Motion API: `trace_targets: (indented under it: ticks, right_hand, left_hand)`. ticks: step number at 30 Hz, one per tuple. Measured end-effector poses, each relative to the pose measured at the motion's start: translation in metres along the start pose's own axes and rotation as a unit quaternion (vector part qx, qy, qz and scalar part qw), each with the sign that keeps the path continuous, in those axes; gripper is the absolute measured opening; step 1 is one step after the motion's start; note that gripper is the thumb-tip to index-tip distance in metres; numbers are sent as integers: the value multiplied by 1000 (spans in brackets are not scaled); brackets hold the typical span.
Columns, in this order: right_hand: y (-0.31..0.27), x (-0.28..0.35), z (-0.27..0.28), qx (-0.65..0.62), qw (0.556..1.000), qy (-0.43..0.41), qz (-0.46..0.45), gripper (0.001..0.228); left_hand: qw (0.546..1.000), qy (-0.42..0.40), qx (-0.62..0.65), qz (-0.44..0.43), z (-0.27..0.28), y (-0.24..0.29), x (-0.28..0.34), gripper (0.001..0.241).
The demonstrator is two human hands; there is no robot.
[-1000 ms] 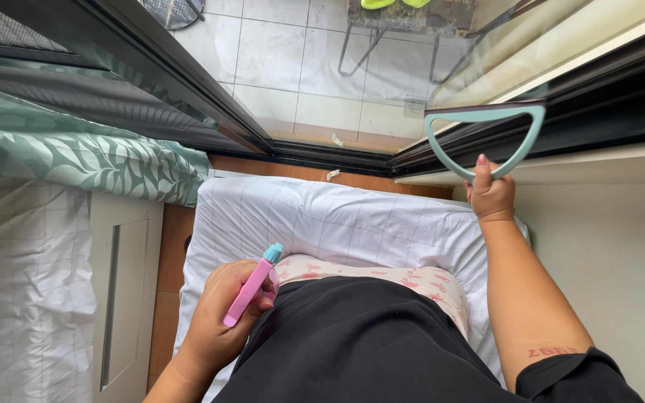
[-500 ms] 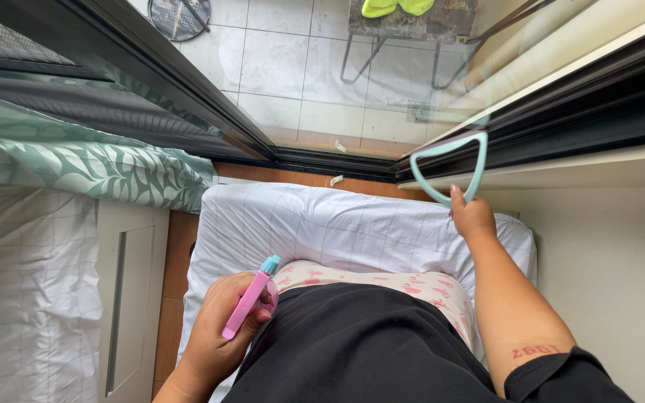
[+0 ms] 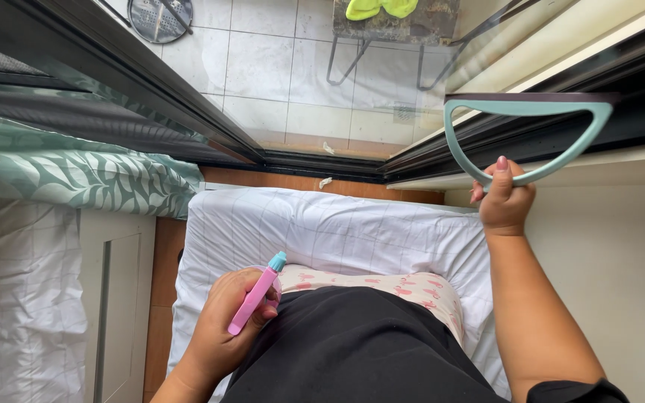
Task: The person sprays a liquid from a pink spray bottle onto a glass window and then uses a squeegee to wipe the glass clean. The person repeats this process, spraying and wiping different sections of the window while sitting on a mattress on the floor.
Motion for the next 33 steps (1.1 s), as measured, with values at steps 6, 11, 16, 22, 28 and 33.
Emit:
trace_targets:
  ticks: [6, 11, 16, 22, 28, 33]
  right_hand:
    - [68, -7, -31, -90, 984, -28, -150, 44]
    - [92, -14, -24, -48, 987, -46, -146, 44]
    - [120, -12, -26, -28, 985, -66, -158, 46]
    - [178, 14, -38, 101, 926, -62, -358, 56]
    - [166, 41, -50, 117, 894, -47, -431, 64]
    - [99, 46, -44, 261, 941, 33, -212, 64]
  left_hand:
    - [1000, 7, -12, 5, 4, -1, 9, 18]
    - [999, 3, -25, 22, 5, -2, 22, 20]
    - [999, 4, -35, 35, 3, 0, 27, 21]
    - [998, -10, -31, 45, -1, -4, 27, 20]
    - [998, -23, -29, 45, -6, -3, 19, 22]
    - [1000, -27, -5, 12, -12, -11, 3, 22]
Point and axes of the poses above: each hand's wrist, its own x-axis away from the middle knuckle, its own z-axis out of the back of the hand, y = z × x, the point moved 3 cm from there along -x, towards the middle knuckle, and after that the axes turned 13 degrees about -z, right-handed, at the moved point
